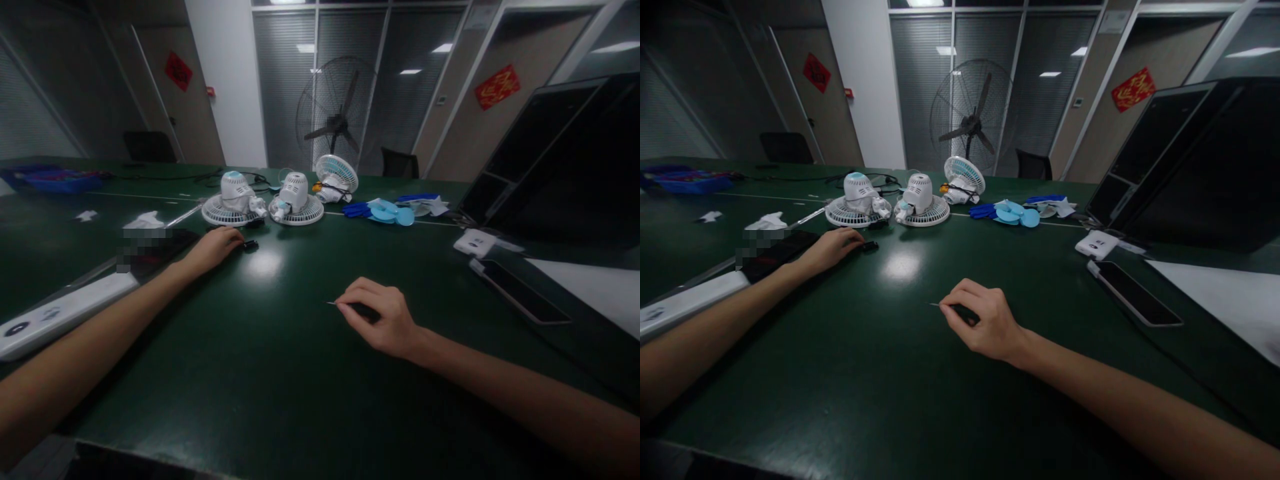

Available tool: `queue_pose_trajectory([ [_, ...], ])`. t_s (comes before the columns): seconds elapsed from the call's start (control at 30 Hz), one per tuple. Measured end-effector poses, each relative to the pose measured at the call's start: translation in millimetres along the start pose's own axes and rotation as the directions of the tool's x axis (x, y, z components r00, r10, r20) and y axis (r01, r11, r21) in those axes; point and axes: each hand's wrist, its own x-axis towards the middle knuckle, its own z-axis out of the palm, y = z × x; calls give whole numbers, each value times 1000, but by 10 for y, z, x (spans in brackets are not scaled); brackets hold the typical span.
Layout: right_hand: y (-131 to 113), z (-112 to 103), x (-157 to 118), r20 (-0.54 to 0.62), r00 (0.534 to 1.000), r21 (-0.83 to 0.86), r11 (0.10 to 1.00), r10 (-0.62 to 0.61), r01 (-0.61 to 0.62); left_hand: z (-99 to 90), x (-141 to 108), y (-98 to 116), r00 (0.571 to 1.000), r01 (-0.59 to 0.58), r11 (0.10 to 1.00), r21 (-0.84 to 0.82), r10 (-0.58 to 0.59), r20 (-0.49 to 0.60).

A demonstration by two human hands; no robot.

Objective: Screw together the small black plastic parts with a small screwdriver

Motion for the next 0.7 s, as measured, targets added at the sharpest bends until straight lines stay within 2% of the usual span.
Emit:
queue_pose_trajectory([
  [0.17, -10, -5, 11, -2, 1000, 6, 1000, -5, 5, -21, 36, -61, 999, 24, 999, -38, -23, 38],
  [0.4, 18, 0, -6, -1, 1000, 6, 1000, -5, 5, -128, 29, -194, 990, 127, 991, -51, -123, 73],
  [0.7, 14, 13, -7, 2, 1000, -8, 1000, -10, 10, -77, 49, -141, 980, 190, 979, -67, -186, 69],
])
